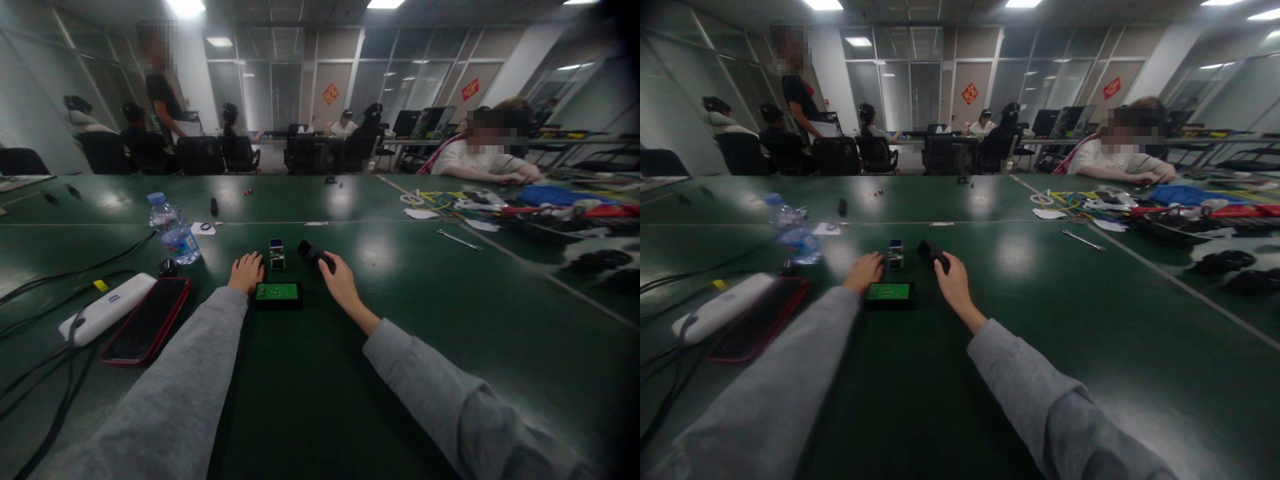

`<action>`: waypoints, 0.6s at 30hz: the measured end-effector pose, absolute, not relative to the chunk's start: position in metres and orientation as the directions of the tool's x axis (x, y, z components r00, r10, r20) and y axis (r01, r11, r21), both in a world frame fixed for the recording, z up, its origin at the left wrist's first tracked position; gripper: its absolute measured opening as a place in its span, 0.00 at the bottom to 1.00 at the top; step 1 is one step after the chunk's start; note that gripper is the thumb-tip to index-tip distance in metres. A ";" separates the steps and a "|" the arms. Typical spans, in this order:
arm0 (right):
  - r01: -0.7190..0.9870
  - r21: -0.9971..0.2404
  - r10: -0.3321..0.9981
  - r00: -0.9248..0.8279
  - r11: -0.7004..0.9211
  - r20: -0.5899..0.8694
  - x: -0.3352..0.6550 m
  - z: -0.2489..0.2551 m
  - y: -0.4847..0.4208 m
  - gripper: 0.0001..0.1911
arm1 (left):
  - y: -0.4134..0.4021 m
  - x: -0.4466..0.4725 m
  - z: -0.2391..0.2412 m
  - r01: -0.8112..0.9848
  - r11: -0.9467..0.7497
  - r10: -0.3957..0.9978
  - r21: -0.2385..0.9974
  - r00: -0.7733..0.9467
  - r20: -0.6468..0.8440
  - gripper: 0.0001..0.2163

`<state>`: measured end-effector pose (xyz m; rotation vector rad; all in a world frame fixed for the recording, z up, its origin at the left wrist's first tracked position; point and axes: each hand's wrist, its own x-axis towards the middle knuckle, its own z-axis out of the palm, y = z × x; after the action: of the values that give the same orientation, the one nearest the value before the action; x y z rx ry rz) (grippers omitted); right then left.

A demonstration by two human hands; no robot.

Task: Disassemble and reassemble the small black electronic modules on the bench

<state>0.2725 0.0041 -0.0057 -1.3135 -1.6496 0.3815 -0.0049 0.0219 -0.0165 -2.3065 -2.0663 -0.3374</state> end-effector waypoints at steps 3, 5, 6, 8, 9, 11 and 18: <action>0.595 -0.751 0.884 0.137 0.288 0.448 0.277 -0.007 0.006 0.28 | 0.022 -0.005 -0.017 0.985 -0.121 0.979 0.122 0.099 0.177 0.21; 0.619 -0.740 0.872 0.175 0.263 0.457 0.277 -0.008 0.006 0.30 | 0.023 -0.005 -0.017 0.985 -0.123 0.979 0.118 0.101 0.175 0.21; 0.633 -0.728 0.867 0.175 0.263 0.466 0.275 -0.008 0.006 0.32 | 0.023 -0.005 -0.017 0.985 -0.124 0.979 0.116 0.102 0.176 0.21; 0.655 -0.698 0.858 0.144 0.291 0.493 0.273 -0.008 0.004 0.35 | 0.022 -0.005 -0.016 0.986 -0.124 0.978 0.114 0.102 0.181 0.21; 0.657 -0.686 0.854 0.122 0.313 0.506 0.273 -0.007 0.004 0.34 | 0.021 -0.004 -0.016 0.986 -0.122 0.978 0.114 0.099 0.186 0.21; 0.639 -0.687 0.853 0.093 0.345 0.514 0.281 -0.003 0.002 0.31 | 0.020 -0.003 -0.015 0.987 -0.116 0.976 0.115 0.091 0.199 0.20; 0.558 -0.791 0.863 0.240 0.253 0.445 0.431 0.024 -0.061 0.37 | 0.019 -0.002 -0.016 0.985 -0.125 0.969 0.121 0.095 0.228 0.20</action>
<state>0.4309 -0.0611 0.0237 -1.4234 -1.4365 0.3535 -0.0024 0.0186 -0.0156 -2.2774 -2.0360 -0.3893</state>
